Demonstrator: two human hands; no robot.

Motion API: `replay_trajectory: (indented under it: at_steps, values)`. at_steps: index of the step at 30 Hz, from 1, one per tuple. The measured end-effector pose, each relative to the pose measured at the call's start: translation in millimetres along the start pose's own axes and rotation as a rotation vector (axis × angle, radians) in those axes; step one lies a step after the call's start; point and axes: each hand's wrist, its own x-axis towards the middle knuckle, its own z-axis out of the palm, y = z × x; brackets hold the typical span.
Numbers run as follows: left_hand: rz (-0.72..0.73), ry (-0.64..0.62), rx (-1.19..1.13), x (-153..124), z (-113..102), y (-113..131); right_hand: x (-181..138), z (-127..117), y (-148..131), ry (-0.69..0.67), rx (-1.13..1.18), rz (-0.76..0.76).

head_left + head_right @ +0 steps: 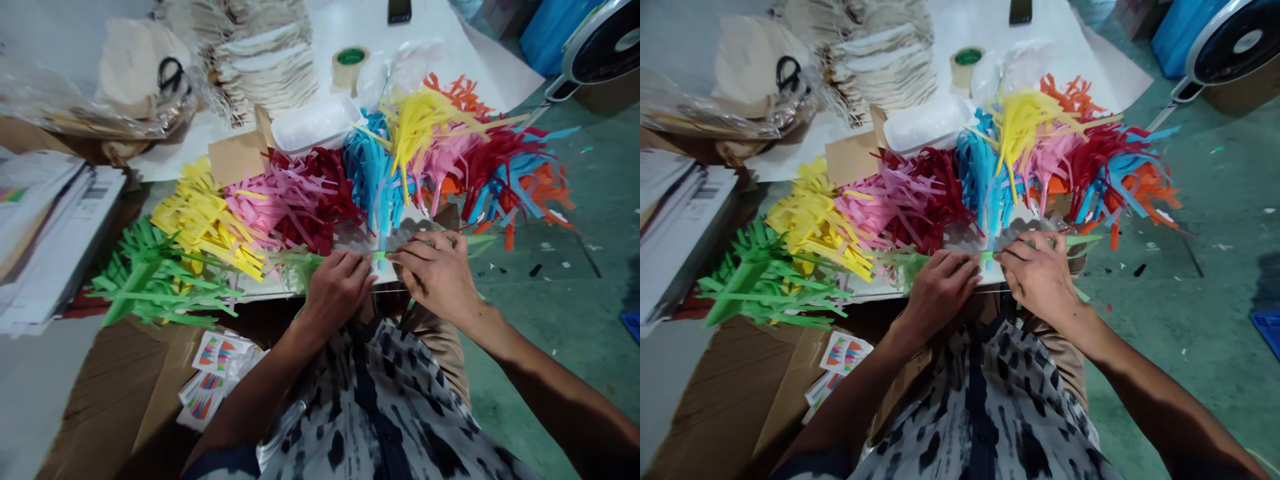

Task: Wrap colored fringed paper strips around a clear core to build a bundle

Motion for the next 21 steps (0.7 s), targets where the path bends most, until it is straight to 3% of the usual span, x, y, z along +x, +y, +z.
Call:
replay_trajectory:
  at_steps: [6,12,21]
  values:
    - [-0.063,0.086,0.049,-13,-11,-25,11,0,15,0.018,0.089,-0.039]
    - [-0.089,0.041,-0.143,9,-1,-13,15,8,31,0.075,0.113,-0.153]
    - [-0.119,-0.011,-0.142,15,10,-14,16,15,19,0.080,0.070,-0.126]
